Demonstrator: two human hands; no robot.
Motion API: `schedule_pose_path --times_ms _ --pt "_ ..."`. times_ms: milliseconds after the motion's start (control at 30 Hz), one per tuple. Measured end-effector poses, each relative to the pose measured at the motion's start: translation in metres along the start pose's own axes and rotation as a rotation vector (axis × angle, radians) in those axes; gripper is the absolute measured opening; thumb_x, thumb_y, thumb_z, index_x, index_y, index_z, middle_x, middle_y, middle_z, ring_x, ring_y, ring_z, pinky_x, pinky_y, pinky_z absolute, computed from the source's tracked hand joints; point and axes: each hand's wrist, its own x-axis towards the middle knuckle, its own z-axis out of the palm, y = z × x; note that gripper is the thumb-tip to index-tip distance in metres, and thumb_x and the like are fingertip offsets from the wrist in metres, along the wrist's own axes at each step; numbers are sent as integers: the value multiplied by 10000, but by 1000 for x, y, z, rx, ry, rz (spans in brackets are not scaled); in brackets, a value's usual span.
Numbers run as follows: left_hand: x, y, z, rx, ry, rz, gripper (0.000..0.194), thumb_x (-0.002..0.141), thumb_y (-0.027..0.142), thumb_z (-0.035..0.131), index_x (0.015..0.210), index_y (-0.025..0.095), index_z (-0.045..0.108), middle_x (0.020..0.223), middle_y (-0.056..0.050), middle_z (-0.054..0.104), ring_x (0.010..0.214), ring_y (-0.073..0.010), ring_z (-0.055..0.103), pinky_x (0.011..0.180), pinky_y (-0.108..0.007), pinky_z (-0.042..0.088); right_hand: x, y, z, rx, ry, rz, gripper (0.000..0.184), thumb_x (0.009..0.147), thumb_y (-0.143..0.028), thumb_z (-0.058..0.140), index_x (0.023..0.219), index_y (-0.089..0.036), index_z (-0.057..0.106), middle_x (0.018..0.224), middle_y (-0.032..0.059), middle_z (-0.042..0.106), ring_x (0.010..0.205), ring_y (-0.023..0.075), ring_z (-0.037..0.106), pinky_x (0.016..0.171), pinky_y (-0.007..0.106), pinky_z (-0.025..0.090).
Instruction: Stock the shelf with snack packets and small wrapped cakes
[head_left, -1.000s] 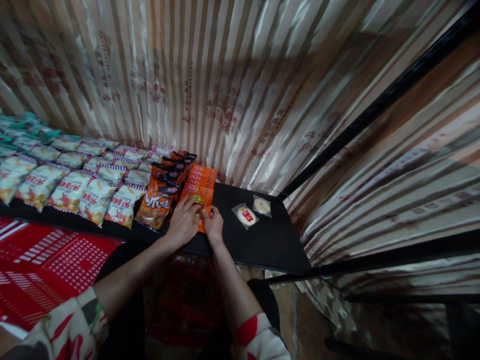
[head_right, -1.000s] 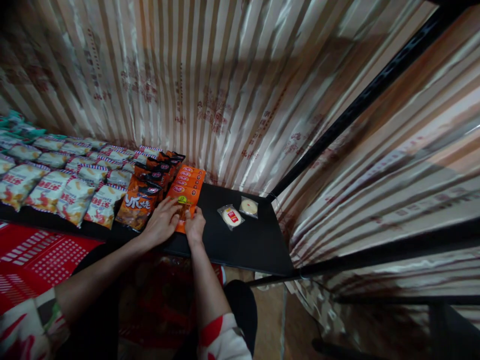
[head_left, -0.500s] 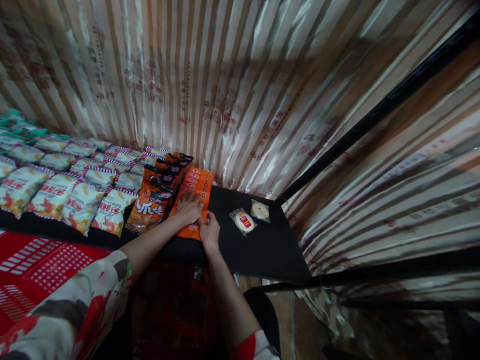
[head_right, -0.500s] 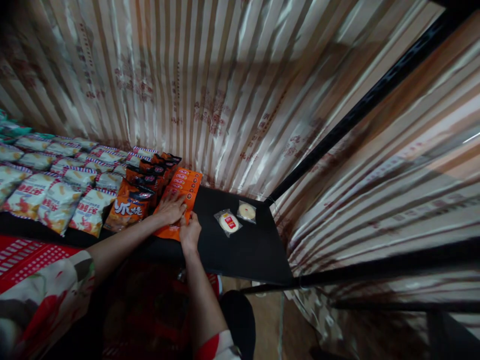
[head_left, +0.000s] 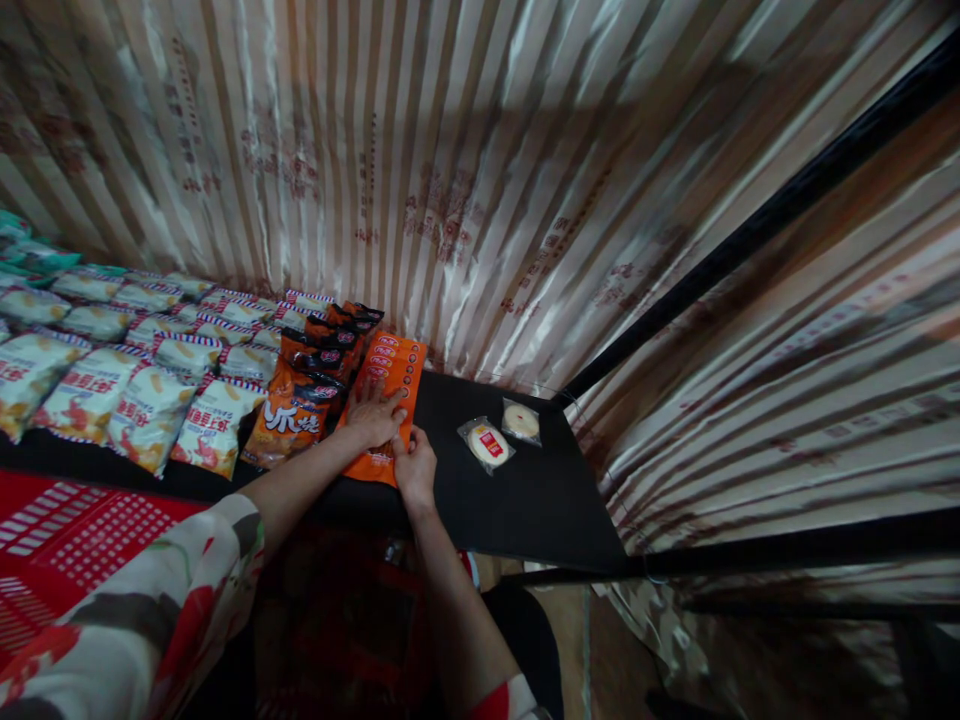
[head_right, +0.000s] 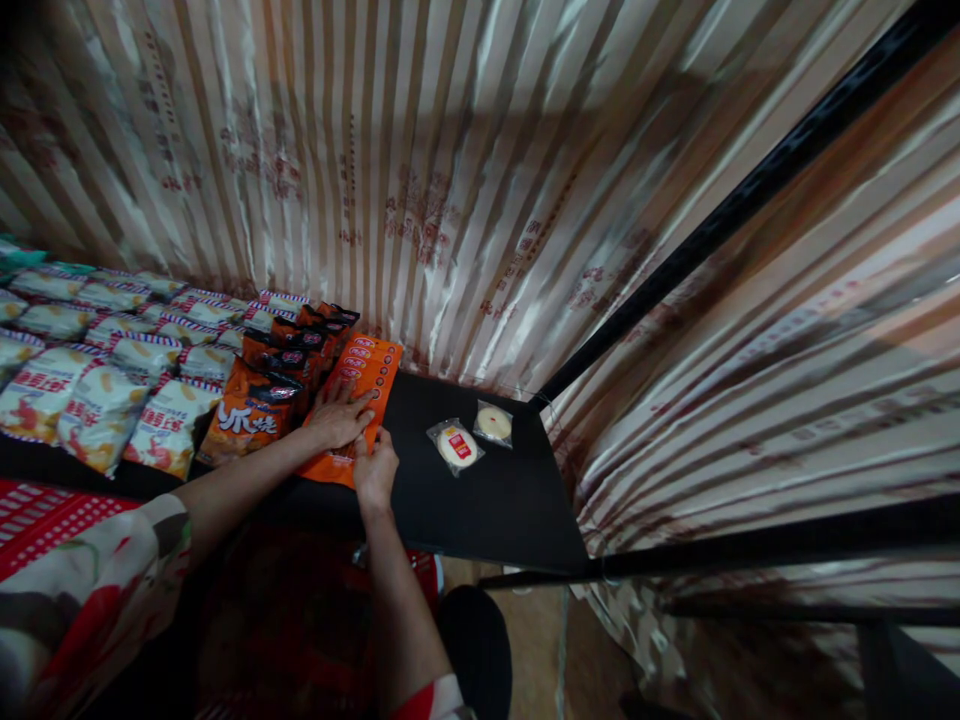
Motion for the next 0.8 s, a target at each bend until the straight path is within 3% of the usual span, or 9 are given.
schedule_pose_path --times_ms 800 --pt "8 -10 8 21 25 38 515 878 448 300 1381 344 350 1499 6 273 1393 -296 138 1086 -535 114 0 -4 -1 -126 -8 -34 383 805 -357 487 1099 -133 587 606 -7 602 552 152 564 566 234 428"
